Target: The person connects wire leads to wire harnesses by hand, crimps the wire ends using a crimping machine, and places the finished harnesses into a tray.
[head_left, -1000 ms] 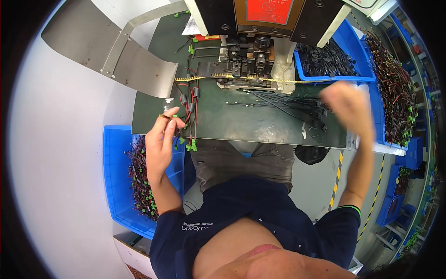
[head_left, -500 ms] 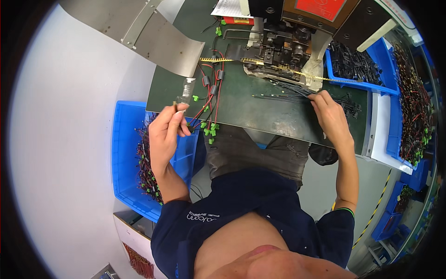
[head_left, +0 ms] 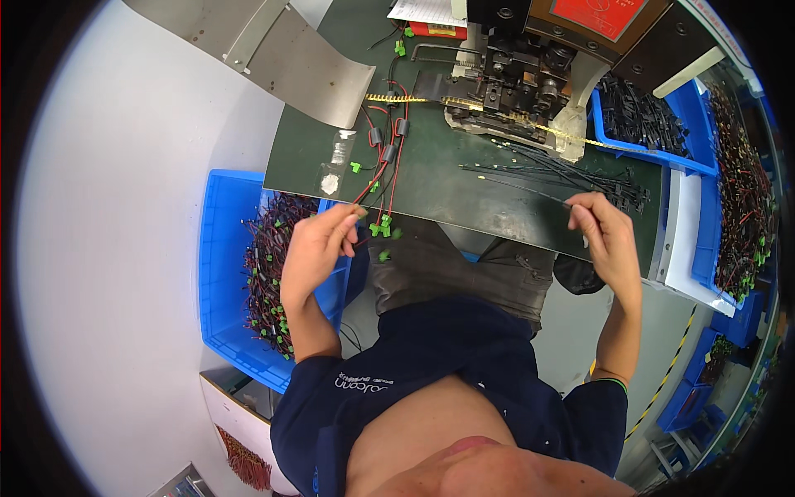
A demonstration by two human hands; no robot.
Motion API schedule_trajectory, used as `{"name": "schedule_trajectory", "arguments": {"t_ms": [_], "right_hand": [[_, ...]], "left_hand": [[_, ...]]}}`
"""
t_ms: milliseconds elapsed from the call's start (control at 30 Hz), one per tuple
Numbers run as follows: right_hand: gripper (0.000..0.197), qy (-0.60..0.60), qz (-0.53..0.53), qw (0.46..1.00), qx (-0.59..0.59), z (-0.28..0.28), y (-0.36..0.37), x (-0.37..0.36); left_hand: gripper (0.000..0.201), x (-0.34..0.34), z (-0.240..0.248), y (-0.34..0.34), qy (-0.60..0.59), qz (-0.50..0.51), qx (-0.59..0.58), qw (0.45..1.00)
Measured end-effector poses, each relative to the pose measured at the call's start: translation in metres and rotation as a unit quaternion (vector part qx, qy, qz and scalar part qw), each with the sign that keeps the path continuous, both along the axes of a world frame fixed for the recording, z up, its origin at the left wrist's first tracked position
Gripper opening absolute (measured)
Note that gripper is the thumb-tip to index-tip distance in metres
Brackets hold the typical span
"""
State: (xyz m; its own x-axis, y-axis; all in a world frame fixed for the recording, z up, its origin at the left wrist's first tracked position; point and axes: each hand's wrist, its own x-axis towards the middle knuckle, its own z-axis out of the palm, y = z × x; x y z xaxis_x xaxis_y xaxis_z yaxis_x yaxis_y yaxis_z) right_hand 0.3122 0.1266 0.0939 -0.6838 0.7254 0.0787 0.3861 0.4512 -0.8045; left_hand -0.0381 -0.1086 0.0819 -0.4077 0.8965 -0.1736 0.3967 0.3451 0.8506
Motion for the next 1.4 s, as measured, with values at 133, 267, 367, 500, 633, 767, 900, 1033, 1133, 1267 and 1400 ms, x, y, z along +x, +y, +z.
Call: {"name": "schedule_trajectory", "arguments": {"t_ms": [133,267,367,500,633,767,900,1033,1133,1267,1400], "right_hand": [[0.012,0.048,-0.033,0.985,-0.16,-0.02,-0.026,-0.007],[0.012,0.125,-0.079,0.961,-0.232,-0.05,-0.055,-0.022],[0.011,0.154,-0.093,0.942,-0.283,-0.062,-0.073,-0.026],[0.01,0.216,-0.079,0.928,-0.291,-0.071,-0.088,-0.027],[0.012,0.227,-0.084,0.931,-0.273,-0.082,-0.095,-0.029],[0.015,0.228,-0.094,0.928,-0.278,-0.089,-0.097,-0.033],[0.016,0.214,-0.1,0.929,-0.285,-0.091,-0.096,-0.036],[0.014,0.196,-0.093,0.935,-0.282,-0.093,-0.093,-0.039],[0.013,0.187,-0.083,0.943,-0.264,-0.095,-0.092,-0.041],[0.011,0.175,-0.072,0.957,-0.221,-0.095,-0.09,-0.043],[0.011,0.173,-0.053,0.973,-0.146,-0.088,-0.087,-0.045]], "left_hand": [[0.017,0.016,0.007,-0.002,0.038,-0.094,0.101,0.99],[0.022,0.05,0.012,0.0,0.051,-0.089,0.169,0.98],[0.023,0.079,0.002,0.016,-0.073,-0.026,0.174,0.982],[0.016,0.084,-0.028,0.061,-0.156,0.021,0.199,0.967],[0.013,0.09,-0.049,0.091,-0.277,0.025,0.247,0.928],[0.016,0.096,-0.056,0.102,-0.294,0.011,0.273,0.916],[0.015,0.095,-0.057,0.103,-0.298,0.022,0.257,0.919],[0.019,0.092,-0.058,0.102,-0.313,0.017,0.252,0.916],[0.019,0.092,-0.058,0.103,-0.29,0.016,0.26,0.921],[0.016,0.093,-0.056,0.101,-0.28,0.017,0.246,0.928],[0.012,0.093,-0.056,0.1,-0.313,0.022,0.242,0.918]]}}
